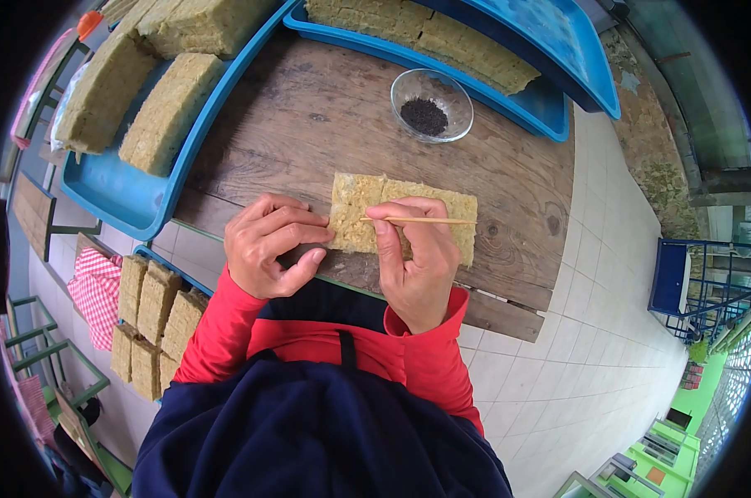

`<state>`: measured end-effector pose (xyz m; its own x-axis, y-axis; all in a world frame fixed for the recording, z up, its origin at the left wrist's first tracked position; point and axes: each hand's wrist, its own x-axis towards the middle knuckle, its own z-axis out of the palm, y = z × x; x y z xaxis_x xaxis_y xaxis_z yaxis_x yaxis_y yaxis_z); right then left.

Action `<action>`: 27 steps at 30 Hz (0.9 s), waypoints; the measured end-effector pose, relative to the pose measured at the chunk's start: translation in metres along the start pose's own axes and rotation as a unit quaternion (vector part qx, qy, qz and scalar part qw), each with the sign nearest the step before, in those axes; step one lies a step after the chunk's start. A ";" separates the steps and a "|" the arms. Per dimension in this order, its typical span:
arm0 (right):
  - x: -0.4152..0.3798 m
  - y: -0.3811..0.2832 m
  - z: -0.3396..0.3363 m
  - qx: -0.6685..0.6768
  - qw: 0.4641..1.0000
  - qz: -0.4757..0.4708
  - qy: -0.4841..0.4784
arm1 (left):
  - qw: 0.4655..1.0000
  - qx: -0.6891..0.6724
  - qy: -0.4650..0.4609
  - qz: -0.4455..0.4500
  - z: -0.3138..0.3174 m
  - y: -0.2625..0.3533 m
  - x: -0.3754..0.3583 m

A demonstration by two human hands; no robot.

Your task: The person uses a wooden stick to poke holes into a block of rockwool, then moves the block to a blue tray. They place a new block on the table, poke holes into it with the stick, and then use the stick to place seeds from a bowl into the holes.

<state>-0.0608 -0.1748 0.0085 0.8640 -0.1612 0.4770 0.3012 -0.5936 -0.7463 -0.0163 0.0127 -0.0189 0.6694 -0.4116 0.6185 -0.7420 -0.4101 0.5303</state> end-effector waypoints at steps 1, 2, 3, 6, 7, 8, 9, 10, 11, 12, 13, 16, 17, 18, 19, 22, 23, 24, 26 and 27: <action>0.001 -0.001 0.000 0.000 1.000 0.000 0.000 | 1.000 0.001 0.000 0.000 0.000 0.000 0.000; 0.001 -0.002 -0.001 -0.004 1.000 0.000 -0.005 | 1.000 0.000 -0.001 0.000 0.000 0.000 0.000; 0.001 -0.003 -0.001 -0.008 1.000 0.000 -0.011 | 1.000 -0.001 -0.001 -0.001 0.000 0.000 -0.001; 0.001 -0.002 0.000 0.002 1.000 0.001 -0.002 | 1.000 -0.003 -0.010 -0.006 -0.002 0.001 0.000; 0.000 -0.002 -0.001 -0.004 1.000 0.001 0.006 | 1.000 -0.002 -0.017 -0.013 -0.002 0.002 0.001; -0.001 0.000 -0.002 0.027 0.999 0.008 0.022 | 1.000 -0.010 -0.018 -0.004 -0.002 0.002 0.001; -0.002 0.002 -0.005 0.058 0.997 0.015 0.038 | 1.000 -0.009 -0.019 -0.005 -0.002 0.002 0.001; -0.003 0.005 -0.011 0.051 0.998 0.015 0.045 | 1.000 -0.008 -0.020 -0.008 -0.002 0.002 0.001; -0.004 0.009 -0.017 0.059 0.995 0.035 0.078 | 1.000 -0.014 -0.022 -0.001 -0.002 0.002 0.002; -0.004 0.012 -0.023 0.068 0.990 0.054 0.109 | 1.000 -0.008 -0.012 -0.002 -0.002 0.003 0.003; -0.004 0.015 -0.029 0.065 0.990 0.054 0.113 | 1.000 -0.001 -0.002 -0.004 -0.003 0.004 0.004; -0.006 0.025 -0.047 0.153 0.967 0.109 0.171 | 1.000 -0.004 -0.004 -0.003 -0.002 0.002 0.003; -0.008 0.029 -0.051 0.153 0.967 0.109 0.171 | 1.000 -0.003 -0.002 -0.004 -0.002 0.002 0.003; -0.011 0.033 -0.054 0.166 0.962 0.124 0.177 | 1.000 -0.002 -0.003 -0.004 -0.002 0.002 0.003; -0.013 0.035 -0.055 0.179 0.957 0.139 0.183 | 1.000 -0.001 -0.004 -0.009 -0.003 0.003 0.004; -0.018 0.037 -0.052 0.206 0.951 0.156 0.170 | 1.000 -0.007 -0.014 -0.024 -0.004 0.005 0.004; -0.020 0.036 -0.051 0.210 0.950 0.159 0.170 | 0.999 -0.017 -0.021 -0.035 -0.004 0.005 0.003; -0.021 0.034 -0.050 0.217 0.948 0.164 0.163 | 0.999 -0.013 -0.024 -0.037 -0.004 0.006 0.003; -0.022 0.030 -0.047 0.231 0.945 0.173 0.154 | 0.998 -0.015 -0.030 -0.057 -0.005 0.007 0.003; -0.022 0.029 -0.047 0.236 0.946 0.168 0.147 | 0.998 -0.010 -0.033 -0.060 -0.006 0.007 0.003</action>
<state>-0.0900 -0.2253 -0.0023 0.8147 -0.5313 0.2324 0.2360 -0.0623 -0.9698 -0.0193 0.0133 -0.0099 0.7536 -0.4132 0.5112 -0.6569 -0.4438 0.6096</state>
